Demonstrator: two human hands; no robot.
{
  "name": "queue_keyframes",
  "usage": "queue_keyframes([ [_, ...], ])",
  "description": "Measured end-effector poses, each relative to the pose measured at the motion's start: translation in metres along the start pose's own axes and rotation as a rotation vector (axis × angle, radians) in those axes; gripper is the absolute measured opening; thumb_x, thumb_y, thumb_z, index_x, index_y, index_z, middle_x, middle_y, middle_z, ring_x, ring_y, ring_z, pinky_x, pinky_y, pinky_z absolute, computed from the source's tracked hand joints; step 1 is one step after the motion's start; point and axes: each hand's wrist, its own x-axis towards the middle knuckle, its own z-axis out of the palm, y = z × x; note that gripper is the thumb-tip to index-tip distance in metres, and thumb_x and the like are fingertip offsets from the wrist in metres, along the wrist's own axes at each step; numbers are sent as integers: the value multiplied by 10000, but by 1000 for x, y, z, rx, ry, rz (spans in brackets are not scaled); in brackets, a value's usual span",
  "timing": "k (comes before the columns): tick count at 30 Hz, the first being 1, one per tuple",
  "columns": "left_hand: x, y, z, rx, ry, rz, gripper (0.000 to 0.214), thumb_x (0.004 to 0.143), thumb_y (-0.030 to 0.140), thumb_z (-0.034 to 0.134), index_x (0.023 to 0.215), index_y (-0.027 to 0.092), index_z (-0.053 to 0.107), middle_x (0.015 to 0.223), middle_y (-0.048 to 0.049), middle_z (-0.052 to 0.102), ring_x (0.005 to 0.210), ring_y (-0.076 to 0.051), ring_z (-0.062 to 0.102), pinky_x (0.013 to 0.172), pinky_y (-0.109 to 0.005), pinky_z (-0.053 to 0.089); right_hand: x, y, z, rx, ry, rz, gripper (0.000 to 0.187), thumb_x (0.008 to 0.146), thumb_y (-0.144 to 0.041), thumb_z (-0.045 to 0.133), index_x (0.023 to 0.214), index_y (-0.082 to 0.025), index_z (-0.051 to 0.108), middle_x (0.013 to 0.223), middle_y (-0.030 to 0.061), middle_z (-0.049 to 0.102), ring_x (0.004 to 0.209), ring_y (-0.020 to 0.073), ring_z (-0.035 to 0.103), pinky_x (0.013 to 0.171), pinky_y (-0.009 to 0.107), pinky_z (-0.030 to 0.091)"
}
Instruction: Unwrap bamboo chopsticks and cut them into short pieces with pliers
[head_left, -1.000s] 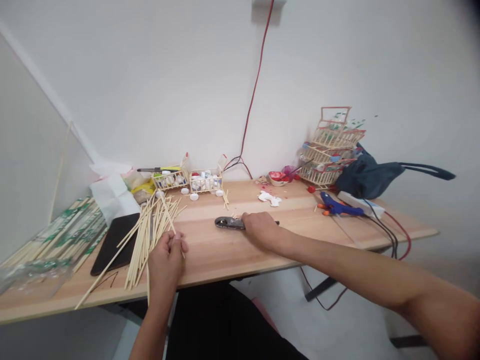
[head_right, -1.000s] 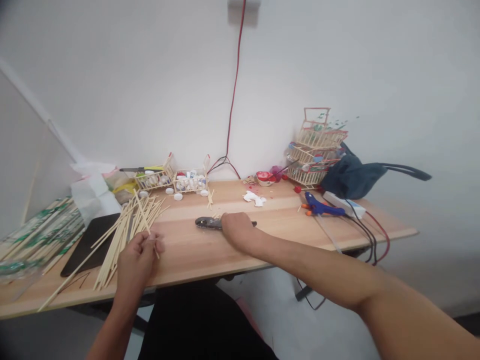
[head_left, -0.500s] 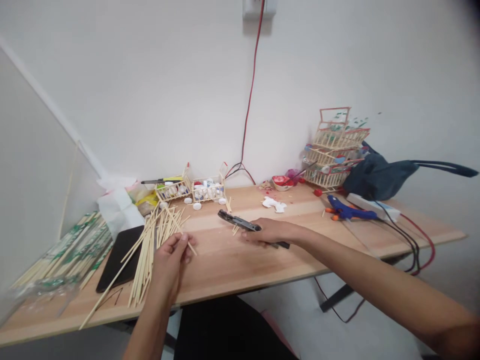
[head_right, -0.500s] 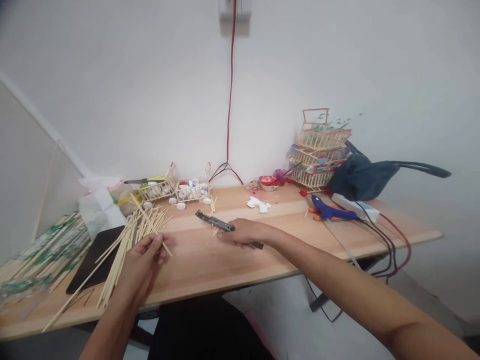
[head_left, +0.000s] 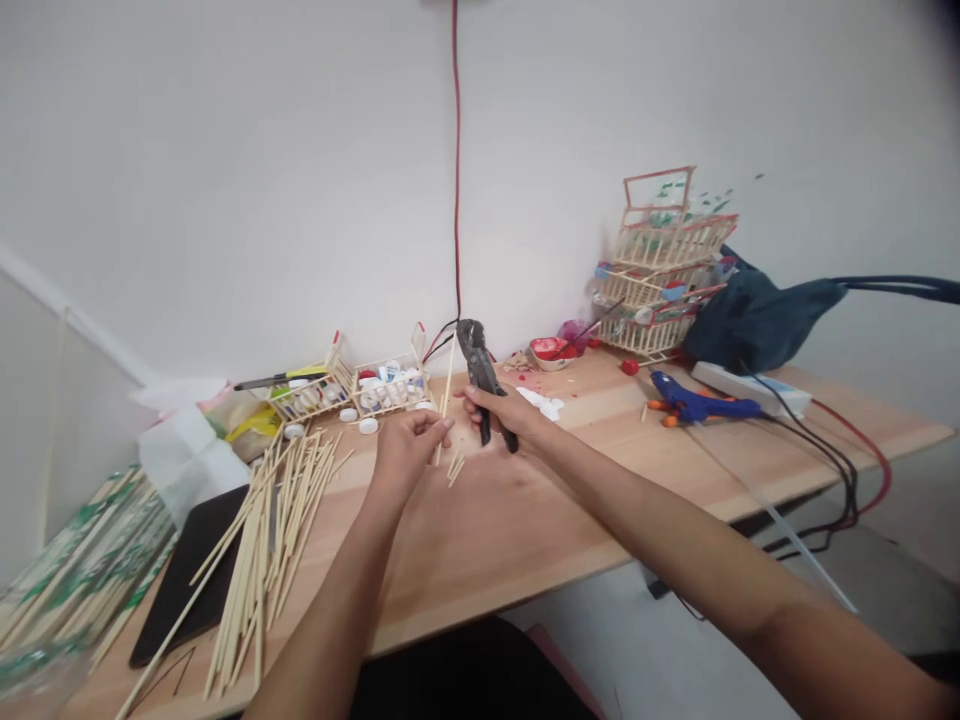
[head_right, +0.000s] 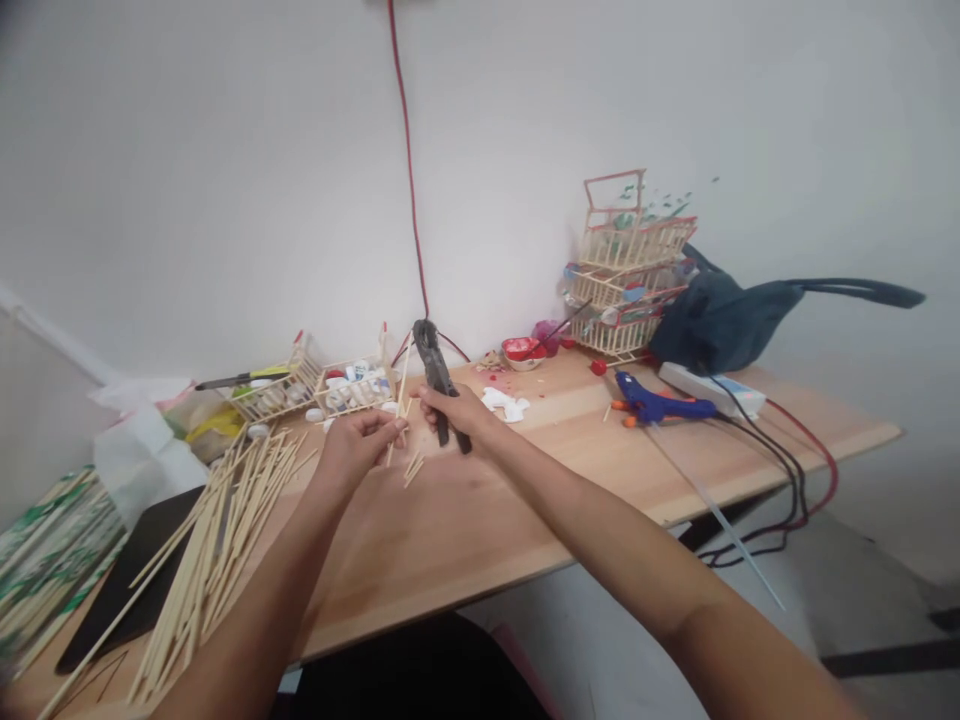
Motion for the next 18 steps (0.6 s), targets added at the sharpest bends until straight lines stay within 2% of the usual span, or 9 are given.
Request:
queue_keyframes([
  [3,13,-2,16,37,-75,26,298,721,455,634,666,163,660,539,2,613,397,-84,415,412,-207,296,1,9,0,-12,83,-132,416,685,-520,741,786,-170,540,567,-64,479,516,90,463,525,230,411],
  [7,18,-4,23,19,-165,-57,318,717,478,616,659,166,643,501,6,583,388,-96,412,413,-217,306,-3,13,-4,-53,139,-134,391,703,-504,724,751,-175,519,547,-64,481,494,86,452,491,223,378],
  [10,11,-4,6,133,-221,-23,262,745,419,577,679,176,653,500,12,562,444,-125,473,476,-233,357,-3,11,-6,48,192,-120,374,684,-465,748,728,-174,517,565,-61,485,507,82,456,499,226,390],
  [13,0,-9,-22,449,-268,56,126,721,269,587,691,192,683,643,-22,648,612,-169,570,580,-254,391,0,9,-6,195,247,-81,389,617,-431,795,691,-171,514,581,-53,493,528,84,462,500,230,403],
  [15,-8,-14,-36,641,-284,73,109,701,173,579,666,201,678,697,-32,669,683,-183,587,631,-265,391,1,9,-6,255,265,-38,402,576,-412,818,687,-170,517,583,-50,502,530,85,463,492,232,402],
  [18,-15,-21,-41,789,-347,94,150,722,111,554,685,202,667,766,-43,678,743,-189,595,689,-278,392,1,11,-6,309,281,13,418,543,-376,841,716,-171,520,582,-54,512,522,84,461,492,237,404],
])
